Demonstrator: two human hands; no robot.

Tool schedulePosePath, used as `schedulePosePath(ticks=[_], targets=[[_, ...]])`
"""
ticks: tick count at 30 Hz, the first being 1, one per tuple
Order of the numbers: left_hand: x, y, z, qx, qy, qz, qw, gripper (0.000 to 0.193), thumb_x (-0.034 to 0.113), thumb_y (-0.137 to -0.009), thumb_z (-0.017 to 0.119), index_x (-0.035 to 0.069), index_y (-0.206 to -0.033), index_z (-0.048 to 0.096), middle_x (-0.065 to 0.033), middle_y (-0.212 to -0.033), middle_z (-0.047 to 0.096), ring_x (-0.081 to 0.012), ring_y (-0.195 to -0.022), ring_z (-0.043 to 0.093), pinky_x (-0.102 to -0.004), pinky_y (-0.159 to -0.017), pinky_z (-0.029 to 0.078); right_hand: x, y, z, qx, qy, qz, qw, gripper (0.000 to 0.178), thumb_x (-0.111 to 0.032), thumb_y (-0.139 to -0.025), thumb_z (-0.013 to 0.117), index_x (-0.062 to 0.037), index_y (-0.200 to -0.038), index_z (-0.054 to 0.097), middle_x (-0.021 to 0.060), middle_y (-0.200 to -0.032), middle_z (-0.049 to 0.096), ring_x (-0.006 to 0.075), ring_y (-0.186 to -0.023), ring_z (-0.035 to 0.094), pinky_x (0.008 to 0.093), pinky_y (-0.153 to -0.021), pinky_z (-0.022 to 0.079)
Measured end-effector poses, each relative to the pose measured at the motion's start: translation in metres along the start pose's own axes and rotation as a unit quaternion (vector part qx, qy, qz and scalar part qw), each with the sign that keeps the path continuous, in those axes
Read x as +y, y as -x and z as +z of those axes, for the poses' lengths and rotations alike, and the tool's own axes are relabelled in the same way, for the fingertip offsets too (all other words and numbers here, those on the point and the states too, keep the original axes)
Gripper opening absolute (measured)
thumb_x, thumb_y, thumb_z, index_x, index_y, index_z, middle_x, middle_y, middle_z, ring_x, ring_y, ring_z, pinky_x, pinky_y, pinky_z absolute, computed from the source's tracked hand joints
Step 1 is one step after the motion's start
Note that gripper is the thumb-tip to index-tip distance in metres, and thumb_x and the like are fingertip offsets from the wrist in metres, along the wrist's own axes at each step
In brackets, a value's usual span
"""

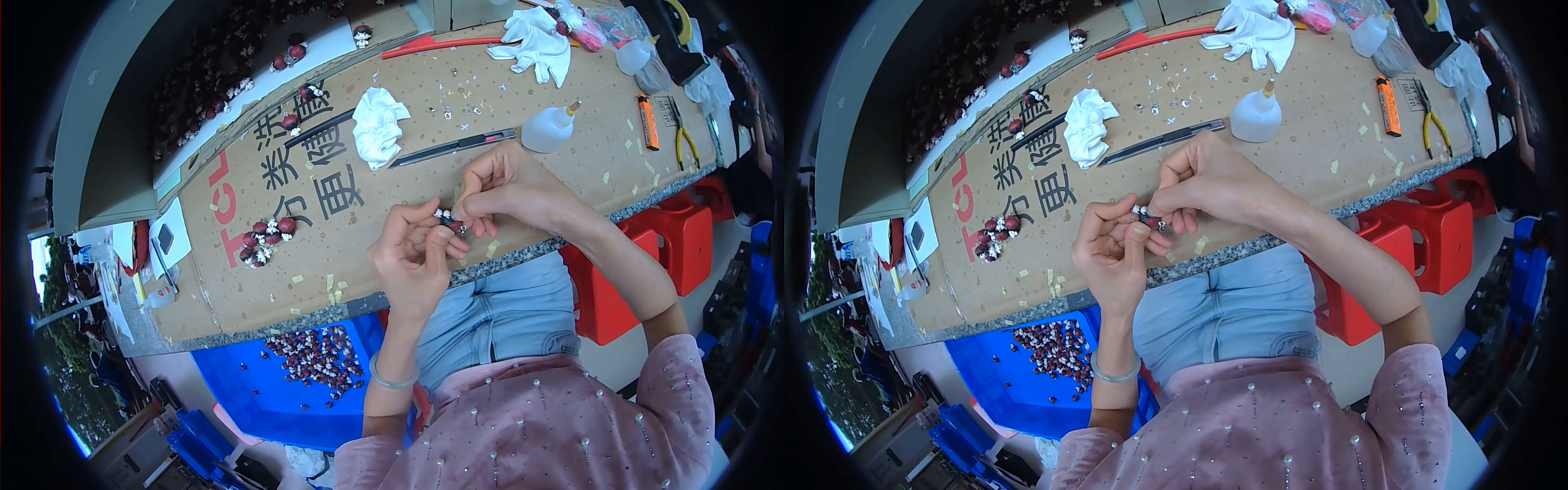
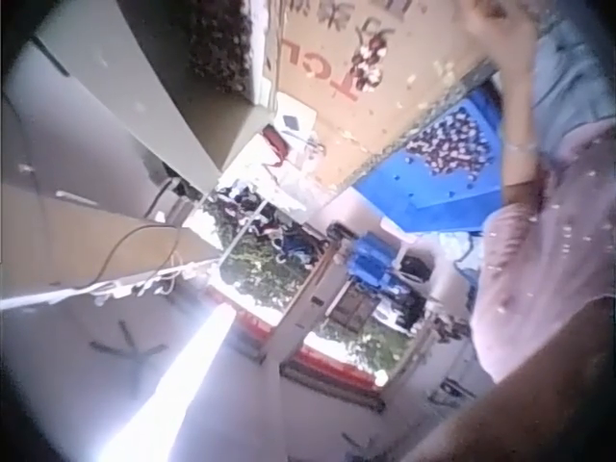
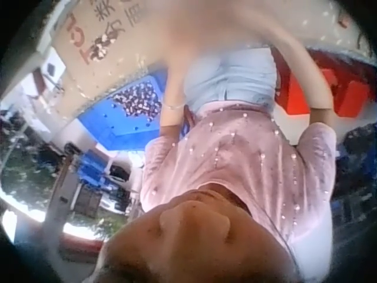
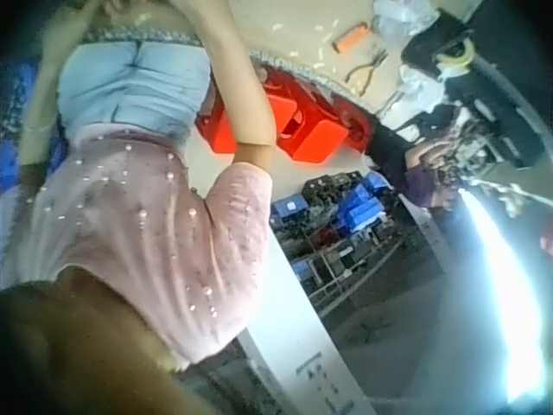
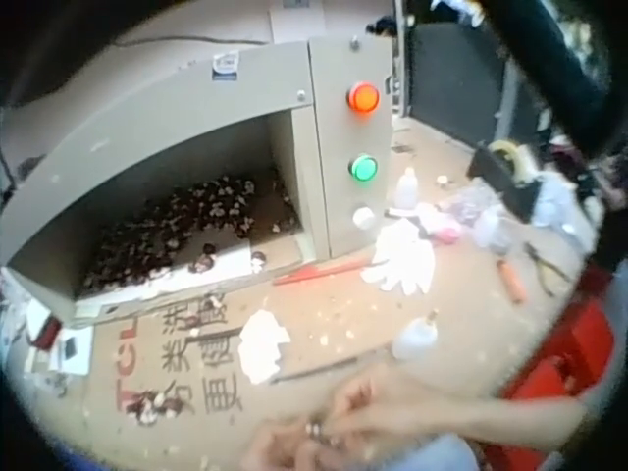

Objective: The person applies glue to figurine parts using a squeeze bottle, joins the components together by hand, and retrieves more pieces from an upper compartment to assemble them.

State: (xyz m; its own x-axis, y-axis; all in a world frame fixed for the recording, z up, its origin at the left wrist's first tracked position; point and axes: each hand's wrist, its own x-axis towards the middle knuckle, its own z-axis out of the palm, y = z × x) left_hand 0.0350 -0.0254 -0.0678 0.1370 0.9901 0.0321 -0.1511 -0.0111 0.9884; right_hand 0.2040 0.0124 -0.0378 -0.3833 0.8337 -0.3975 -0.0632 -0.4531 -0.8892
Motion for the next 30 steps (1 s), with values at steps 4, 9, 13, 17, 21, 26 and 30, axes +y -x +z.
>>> schedulePosePath(ticks=[4, 9, 13, 17, 21, 26, 30], targets=[[0.000, 0.000, 0.000, -0.005, -0.007, 0.001, 1.000, 0.015, -0.009, -0.086, 0.051, -0.010, -0.101, 0.052, -0.0151, -0.075, 0.062, -0.0147, -0.060, 0.063, -0.0244, -0.052, 0.054, -0.001, 0.000, 0.000, -0.001, 0.000, -0.004, 1.000, 0.017, -0.004, -0.074, 0.064, 0.0030, -0.059, 0.060, 0.0076, -0.054, 0.059, 0.0090, -0.045, 0.054, 0.0197, -0.043, 0.042], [0.001, -0.002, -0.001, -0.009, -0.030, 0.005, 0.999, 0.018, -0.009, -0.086, 0.051, -0.010, -0.104, 0.054, -0.0147, -0.077, 0.062, -0.0150, -0.061, 0.063, -0.0241, -0.052, 0.054, 0.004, 0.001, 0.001, 0.007, 0.008, -0.026, 1.000, 0.010, -0.003, -0.076, 0.063, 0.0034, -0.068, 0.062, 0.0068, -0.058, 0.060, 0.0083, -0.049, 0.055, 0.0194, -0.046, 0.042], [0.004, -0.002, 0.002, 0.015, -0.017, 0.005, 1.000, 0.019, -0.009, -0.087, 0.051, -0.010, -0.106, 0.054, -0.0145, -0.077, 0.062, -0.0156, -0.062, 0.064, -0.0242, -0.054, 0.054, 0.021, 0.009, 0.011, 0.074, -0.010, -0.139, 0.987, 0.011, -0.001, -0.080, 0.063, 0.0044, -0.089, 0.065, 0.0078, -0.077, 0.064, 0.0093, -0.066, 0.060, 0.0203, -0.057, 0.046], [0.000, 0.000, 0.001, 0.019, 0.029, 0.018, 0.999, 0.015, -0.010, -0.087, 0.050, -0.010, -0.102, 0.053, -0.0170, -0.080, 0.063, -0.0174, -0.065, 0.065, -0.0259, -0.058, 0.056, 0.032, 0.008, 0.012, 0.101, 0.097, -0.318, 0.938, 0.017, 0.000, -0.079, 0.065, 0.0035, -0.096, 0.065, 0.0092, -0.089, 0.064, 0.0112, -0.076, 0.060, 0.0223, -0.064, 0.048], [-0.001, 0.001, 0.000, 0.019, 0.049, 0.017, 0.998, 0.011, -0.011, -0.086, 0.051, -0.010, -0.097, 0.052, -0.0182, -0.079, 0.064, -0.0189, -0.067, 0.066, -0.0268, -0.058, 0.057, 0.030, 0.008, 0.011, 0.084, 0.109, -0.316, 0.939, 0.024, 0.004, -0.073, 0.068, 0.0042, -0.097, 0.066, 0.0114, -0.094, 0.062, 0.0131, -0.080, 0.060, 0.0235, -0.068, 0.049], [-0.001, 0.002, 0.000, 0.019, 0.027, 0.007, 0.999, 0.011, -0.011, -0.086, 0.052, -0.010, -0.097, 0.052, -0.0169, -0.074, 0.064, -0.0188, -0.064, 0.066, -0.0260, -0.056, 0.056, 0.030, 0.009, 0.009, 0.079, 0.143, -0.315, 0.935, 0.029, 0.008, -0.068, 0.068, 0.0035, -0.097, 0.067, 0.0116, -0.094, 0.062, 0.0146, -0.081, 0.061, 0.0232, -0.067, 0.050], [-0.006, 0.004, -0.003, 0.007, 0.012, 0.030, 0.999, 0.012, -0.011, -0.086, 0.052, -0.011, -0.098, 0.053, -0.0172, -0.074, 0.064, -0.0199, -0.065, 0.067, -0.0262, -0.055, 0.056, 0.031, 0.009, 0.008, 0.075, 0.167, -0.318, 0.930, 0.034, 0.008, -0.069, 0.068, -0.0013, -0.102, 0.068, 0.0128, -0.095, 0.063, 0.0174, -0.081, 0.063, 0.0246, -0.067, 0.051]])
